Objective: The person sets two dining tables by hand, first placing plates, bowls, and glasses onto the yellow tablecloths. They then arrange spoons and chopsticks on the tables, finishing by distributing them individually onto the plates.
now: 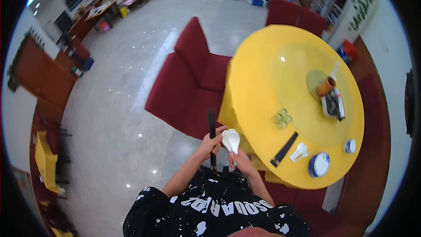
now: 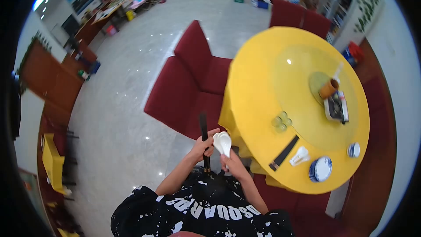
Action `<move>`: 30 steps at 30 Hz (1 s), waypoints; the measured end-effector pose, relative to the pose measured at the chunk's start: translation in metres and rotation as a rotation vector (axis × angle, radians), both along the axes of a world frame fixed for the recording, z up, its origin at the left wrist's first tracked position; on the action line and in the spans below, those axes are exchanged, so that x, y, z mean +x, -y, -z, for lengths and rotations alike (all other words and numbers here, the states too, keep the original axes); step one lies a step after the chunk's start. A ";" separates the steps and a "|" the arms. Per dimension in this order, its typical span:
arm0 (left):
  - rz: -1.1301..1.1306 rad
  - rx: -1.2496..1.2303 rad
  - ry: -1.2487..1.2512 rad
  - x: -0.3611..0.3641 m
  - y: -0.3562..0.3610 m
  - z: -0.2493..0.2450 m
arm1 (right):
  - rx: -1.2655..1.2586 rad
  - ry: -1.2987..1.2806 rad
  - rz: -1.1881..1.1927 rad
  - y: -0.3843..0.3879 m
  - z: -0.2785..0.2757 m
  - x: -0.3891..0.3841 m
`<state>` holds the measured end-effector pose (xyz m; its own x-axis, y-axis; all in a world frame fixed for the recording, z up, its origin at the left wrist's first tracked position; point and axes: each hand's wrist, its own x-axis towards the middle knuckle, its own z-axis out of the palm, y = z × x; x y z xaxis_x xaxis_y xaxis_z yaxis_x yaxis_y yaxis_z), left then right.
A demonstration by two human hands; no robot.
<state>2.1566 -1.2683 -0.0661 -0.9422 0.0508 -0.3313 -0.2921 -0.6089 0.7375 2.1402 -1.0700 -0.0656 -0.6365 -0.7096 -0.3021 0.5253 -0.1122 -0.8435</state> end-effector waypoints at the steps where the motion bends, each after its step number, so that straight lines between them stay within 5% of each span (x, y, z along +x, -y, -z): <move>1: 0.031 -0.020 -0.090 0.013 0.033 0.004 | -0.007 0.024 -0.103 0.030 -0.005 0.010; 5: 0.036 0.102 -0.265 0.092 0.154 -0.005 | -0.135 0.284 -0.498 0.150 -0.014 0.047; 13: -0.353 0.120 -0.326 0.298 0.354 -0.021 | -0.306 0.738 -1.322 0.422 0.003 0.153; 18: -0.673 -0.053 -0.282 0.439 0.475 -0.013 | -0.108 0.862 -1.679 0.616 0.008 0.272; 20: -0.825 -0.239 -0.174 0.478 0.517 -0.021 | 0.027 0.827 -1.840 0.683 0.019 0.303; 25: -1.178 -0.249 0.187 0.618 0.639 -0.052 | 0.296 0.669 -2.135 0.870 0.004 0.436; 30: -1.716 -0.220 0.125 0.762 0.727 -0.059 | 0.163 0.328 -2.332 1.020 -0.025 0.624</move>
<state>2.9186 -1.9955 -0.0074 0.1584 -0.9518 -0.2628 0.4698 -0.1615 0.8679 2.7643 -2.0904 -0.0404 0.9464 0.1335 -0.2940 -0.3046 0.6715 -0.6755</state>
